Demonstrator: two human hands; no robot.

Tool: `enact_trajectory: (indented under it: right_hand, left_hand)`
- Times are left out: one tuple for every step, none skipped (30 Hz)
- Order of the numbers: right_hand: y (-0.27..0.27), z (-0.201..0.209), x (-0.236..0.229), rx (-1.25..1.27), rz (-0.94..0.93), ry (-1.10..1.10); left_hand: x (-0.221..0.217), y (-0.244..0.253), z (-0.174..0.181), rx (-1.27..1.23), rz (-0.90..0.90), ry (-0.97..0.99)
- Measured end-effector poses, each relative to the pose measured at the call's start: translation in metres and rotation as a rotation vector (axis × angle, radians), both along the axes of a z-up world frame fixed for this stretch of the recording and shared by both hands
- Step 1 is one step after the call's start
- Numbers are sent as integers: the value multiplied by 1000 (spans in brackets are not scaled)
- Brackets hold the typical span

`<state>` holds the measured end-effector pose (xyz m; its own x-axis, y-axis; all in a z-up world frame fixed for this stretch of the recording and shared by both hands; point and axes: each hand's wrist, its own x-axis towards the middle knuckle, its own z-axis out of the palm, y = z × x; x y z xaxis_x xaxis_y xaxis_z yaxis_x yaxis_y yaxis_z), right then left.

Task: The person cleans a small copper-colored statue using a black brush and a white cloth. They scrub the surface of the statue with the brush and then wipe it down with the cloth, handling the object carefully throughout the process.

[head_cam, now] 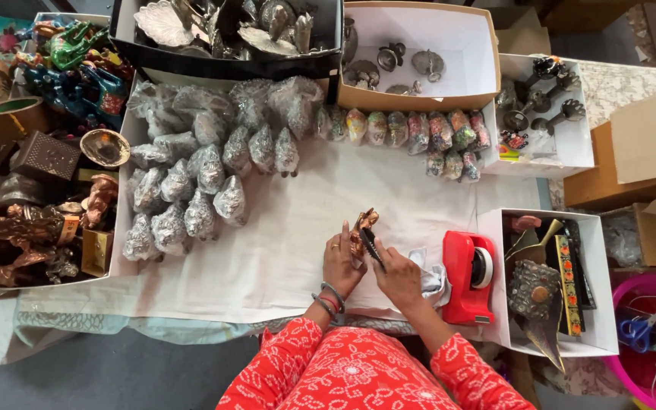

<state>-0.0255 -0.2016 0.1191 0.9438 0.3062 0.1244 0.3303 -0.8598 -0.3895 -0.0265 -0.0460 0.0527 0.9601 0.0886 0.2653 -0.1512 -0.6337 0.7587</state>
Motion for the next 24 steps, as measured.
enact_trajectory:
  right_hand:
    - [-1, 2, 2, 0, 0, 2]
    - [-2, 5, 5, -2, 19, -11]
    - [-5, 8, 7, -4, 39, -23]
    - [-2, 8, 13, -2, 31, -27]
    - [1, 7, 19, 5, 25, -57]
    - [6, 7, 25, 14, 22, -86]
    - [6, -5, 31, 18, 17, -89]
    - [6, -17, 36, 124, -119, -118]
    - [7, -29, 42, 229, -255, -147]
    - [5, -28, 43, 233, -254, -146]
    - [4, -28, 44, 265, -283, -164]
    - [2, -28, 42, 295, -313, -179]
    - [1, -33, 37, 296, -314, -176]
    - [-2, -36, 35, 262, -237, -157]
    - [-4, -40, 32, 227, -160, -138]
    - [-5, -33, 34, 226, -159, -138]
    - [-5, -27, 36, 148, -176, -79]
    - [-5, -21, 36, 72, -194, -18]
    - [-5, -22, 39, 72, -195, -17]
    - [-5, -23, 42, 59, -195, -60]
    - [-5, -24, 45, 46, -196, -104]
    - [-6, -28, 42, 47, -198, -106]
    - [-8, -31, 39, 62, -163, -94]
    - [-8, -35, 36, 77, -124, -81]
  left_hand:
    - [-2, 0, 0, 0, 0, 2]
    - [-2, 0, 0, -9, -4, -5]
    - [-1, -2, 1, -18, -8, -12]
    - [0, 1, 1, -16, -16, -15]
    - [2, 3, 1, -37, -22, 28]
    - [4, 7, 2, -55, -25, 72]
    - [6, 9, 3, -50, -31, 69]
    - [7, 12, 3, -52, -54, 101]
    - [8, 15, 3, -54, -78, 133]
    - [9, 15, 5, -51, -76, 134]
    - [9, 16, 6, -43, -87, 119]
    - [8, 16, 7, -36, -99, 107]
    - [6, 17, 4, -36, -99, 110]
    - [7, 16, 1, -31, -97, 97]
    - [8, 15, -2, -26, -94, 84]
    - [9, 14, -2, -28, -93, 84]
    - [9, 14, -2, -15, -90, 78]
    - [8, 14, -3, 0, -88, 75]
    - [6, 14, -2, 1, -88, 76]
    - [6, 14, -1, 4, -89, 74]
    - [5, 14, 0, 8, -90, 72]
    - [6, 13, 0, 8, -93, 70]
    - [7, 13, 1, 3, -90, 73]
    - [7, 12, 2, -3, -83, 76]
